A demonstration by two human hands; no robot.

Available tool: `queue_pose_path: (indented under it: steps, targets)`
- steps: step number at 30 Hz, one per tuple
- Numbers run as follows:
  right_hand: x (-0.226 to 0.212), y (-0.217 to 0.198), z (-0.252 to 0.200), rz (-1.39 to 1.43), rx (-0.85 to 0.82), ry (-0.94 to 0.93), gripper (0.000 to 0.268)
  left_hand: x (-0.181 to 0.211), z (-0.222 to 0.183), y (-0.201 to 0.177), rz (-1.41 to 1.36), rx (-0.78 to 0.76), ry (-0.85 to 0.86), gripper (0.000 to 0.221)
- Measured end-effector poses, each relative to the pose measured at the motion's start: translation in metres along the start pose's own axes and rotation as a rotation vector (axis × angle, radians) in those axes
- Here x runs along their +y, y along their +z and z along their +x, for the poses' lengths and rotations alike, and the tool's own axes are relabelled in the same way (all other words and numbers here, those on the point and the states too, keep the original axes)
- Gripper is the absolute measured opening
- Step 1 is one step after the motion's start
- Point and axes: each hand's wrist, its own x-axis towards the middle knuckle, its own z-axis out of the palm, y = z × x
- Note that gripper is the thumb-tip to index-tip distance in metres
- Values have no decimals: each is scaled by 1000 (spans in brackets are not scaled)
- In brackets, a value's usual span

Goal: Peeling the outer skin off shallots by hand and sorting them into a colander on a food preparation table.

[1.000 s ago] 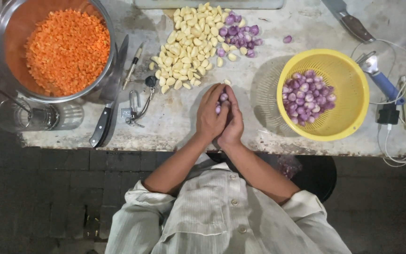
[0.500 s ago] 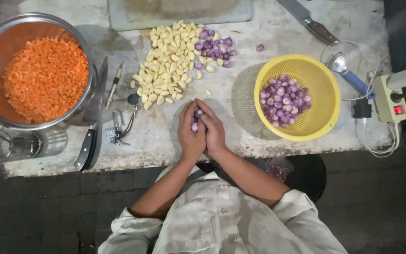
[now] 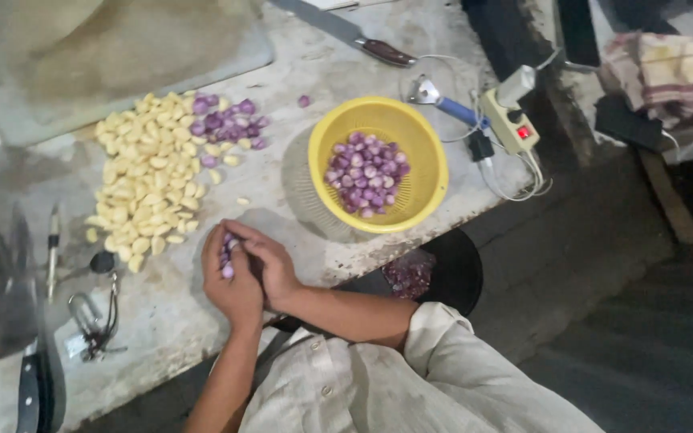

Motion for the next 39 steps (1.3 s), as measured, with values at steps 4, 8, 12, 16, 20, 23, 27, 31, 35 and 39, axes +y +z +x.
queue_pose_path:
  steps: [4,8,12,16,20,23,27,31,35,39]
  targets:
    - [-3,2,5,4,46,-57,41,9,4,-1,-89,68,-376,29]
    - [-6,8,13,25,52,-89,40,-2,9,2,-241,120,-602,31]
    - [-12,10,11,43,50,-115,38,22,10,2,-482,229,-709,36]
    - [-16,12,13,52,49,-109,37,1,9,1,-532,270,-712,34]
    - [-19,12,18,61,43,-113,36,-5,8,5,-641,275,-680,34]
    - [-24,12,19,69,48,-129,35,-6,6,6,-621,243,-658,33]
    - [-30,13,26,84,55,-154,33,-2,9,11,-594,205,-628,33]
    - [-36,12,29,95,60,-164,32,17,11,15,-601,207,-616,32]
    - [-40,12,34,122,55,-137,31,24,13,20,-639,193,-607,33]
    - [-48,5,43,178,30,-60,29,58,19,33,-718,146,-380,36]
